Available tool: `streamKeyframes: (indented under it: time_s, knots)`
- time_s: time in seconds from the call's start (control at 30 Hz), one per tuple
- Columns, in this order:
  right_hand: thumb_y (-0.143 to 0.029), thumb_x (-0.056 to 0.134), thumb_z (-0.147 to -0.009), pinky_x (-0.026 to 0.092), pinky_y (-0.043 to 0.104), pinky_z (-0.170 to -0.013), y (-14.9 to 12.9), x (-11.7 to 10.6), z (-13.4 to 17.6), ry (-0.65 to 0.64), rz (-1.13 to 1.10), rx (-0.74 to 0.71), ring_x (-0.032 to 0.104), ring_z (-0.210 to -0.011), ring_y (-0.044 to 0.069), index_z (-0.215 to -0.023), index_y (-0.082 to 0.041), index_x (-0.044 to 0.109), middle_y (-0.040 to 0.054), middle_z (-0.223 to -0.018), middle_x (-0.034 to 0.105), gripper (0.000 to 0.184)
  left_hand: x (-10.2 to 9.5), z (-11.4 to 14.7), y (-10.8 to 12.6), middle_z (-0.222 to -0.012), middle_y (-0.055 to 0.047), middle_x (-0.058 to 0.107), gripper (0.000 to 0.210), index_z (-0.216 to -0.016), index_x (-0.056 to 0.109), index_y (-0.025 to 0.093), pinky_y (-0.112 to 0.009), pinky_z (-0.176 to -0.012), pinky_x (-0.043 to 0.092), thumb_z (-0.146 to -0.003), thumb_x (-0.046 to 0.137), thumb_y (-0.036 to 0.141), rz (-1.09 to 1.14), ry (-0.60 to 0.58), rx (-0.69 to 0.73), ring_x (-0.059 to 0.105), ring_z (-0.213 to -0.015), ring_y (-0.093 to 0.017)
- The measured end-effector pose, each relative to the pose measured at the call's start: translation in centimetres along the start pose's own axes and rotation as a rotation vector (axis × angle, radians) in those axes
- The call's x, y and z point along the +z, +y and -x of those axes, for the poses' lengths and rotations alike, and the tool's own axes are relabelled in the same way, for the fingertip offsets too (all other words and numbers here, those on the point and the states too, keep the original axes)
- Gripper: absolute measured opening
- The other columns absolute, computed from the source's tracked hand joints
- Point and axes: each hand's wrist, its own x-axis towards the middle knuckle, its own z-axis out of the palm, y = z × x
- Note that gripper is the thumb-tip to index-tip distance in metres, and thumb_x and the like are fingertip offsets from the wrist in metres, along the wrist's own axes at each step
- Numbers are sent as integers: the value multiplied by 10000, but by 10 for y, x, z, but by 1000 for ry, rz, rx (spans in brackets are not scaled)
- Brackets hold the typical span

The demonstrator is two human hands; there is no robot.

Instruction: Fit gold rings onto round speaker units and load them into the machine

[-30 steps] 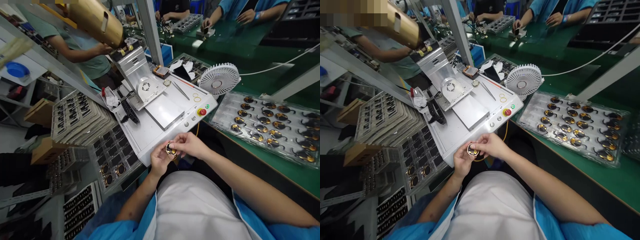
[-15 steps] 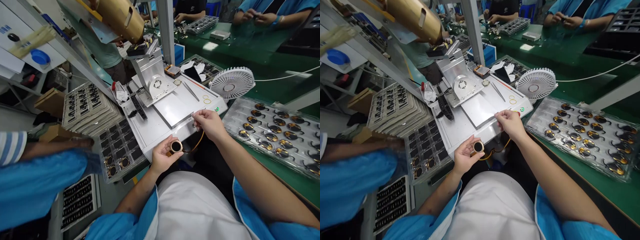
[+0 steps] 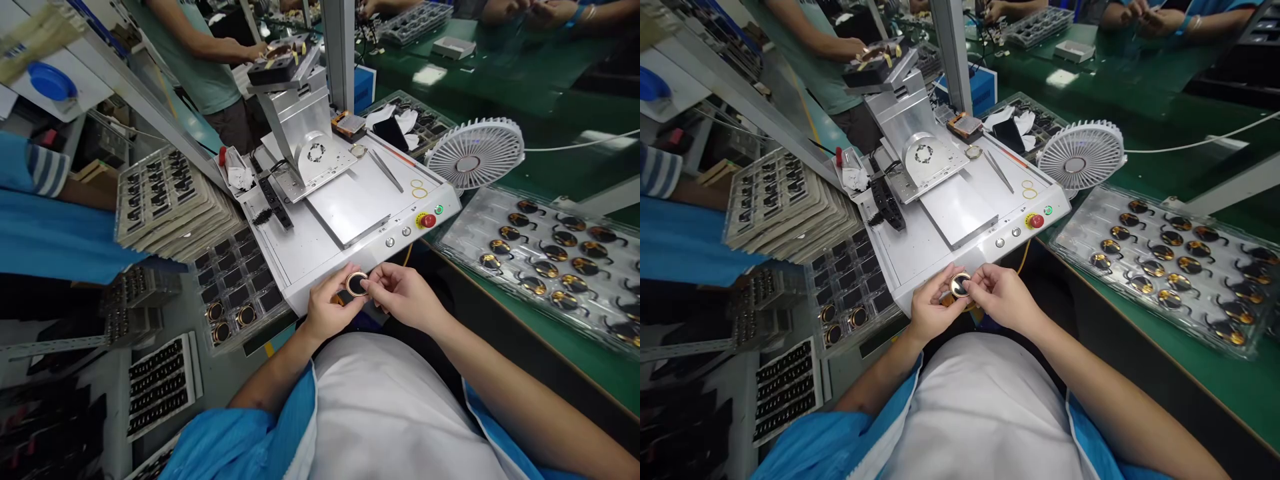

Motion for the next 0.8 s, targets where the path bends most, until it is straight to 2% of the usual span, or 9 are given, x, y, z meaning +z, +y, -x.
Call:
streamKeyframes:
  time_s: [0.37, 0.43, 0.5, 0.57, 0.63, 0.7, 0.8]
  knots:
    - [-499, 769, -862, 375, 239, -452, 1, 1, 2, 45, 60, -53, 515, -488, 133, -708, -211, 589, 13, -594, 636, 372, -1, 3, 1, -1298, -112, 762, 691, -1420, 647, 249, -410, -1016, 649, -773, 864, 136, -29, 4, -6, 772, -1126, -282]
    - [-498, 810, -828, 393, 234, -474, 1, 2, 1, 76, 23, -55, 532, -523, 133, -744, -206, 607, 9, -626, 644, 365, 0, 5, 0, -1303, -115, 759, 674, -1409, 657, 239, -398, -1004, 655, -774, 862, 138, -26, 3, -20, 769, -1132, -284]
    - [-535, 839, -788, 422, 234, -485, 1, 3, 1, 52, -79, -11, 549, -544, 136, -799, -200, 624, 13, -669, 657, 398, 2, 4, -1, -1297, -117, 761, 662, -1400, 665, 232, -386, -992, 660, -776, 862, 139, -35, -4, -26, 774, -1112, -280]
    - [-599, 837, -763, 448, 243, -478, 3, -2, 4, -15, -201, 49, 541, -520, 135, -816, -195, 623, 9, -657, 642, 460, 5, -3, 1, -1282, -110, 767, 653, -1395, 670, 244, -391, -1004, 654, -780, 861, 135, -66, -56, 20, 777, -1097, -276]
    - [-648, 820, -756, 456, 252, -463, 8, -16, 14, 3, -248, 63, 521, -492, 132, -787, -200, 607, 2, -630, 618, 497, 6, -14, 10, -1290, -106, 763, 645, -1387, 677, 260, -417, -1028, 643, -781, 865, 143, -106, -142, 119, 764, -1124, -286]
    - [-661, 812, -754, 464, 261, -473, 18, -44, 33, 206, -179, 19, 529, -509, 140, -791, -206, 621, 13, -664, 635, 495, -1, -22, 30, -1310, -111, 750, 615, -1384, 678, 264, -454, -1036, 638, -802, 865, 201, -105, -199, 248, 742, -1171, -306]
    - [-640, 765, -796, 472, 297, -530, 44, -109, 81, 745, 133, 11, 574, -570, 175, -855, -217, 685, 51, -741, 677, 434, -33, -17, 79, -1290, -90, 753, 577, -1408, 651, 303, -469, -994, 664, -861, 820, 375, -46, -152, 393, 735, -1181, -312]
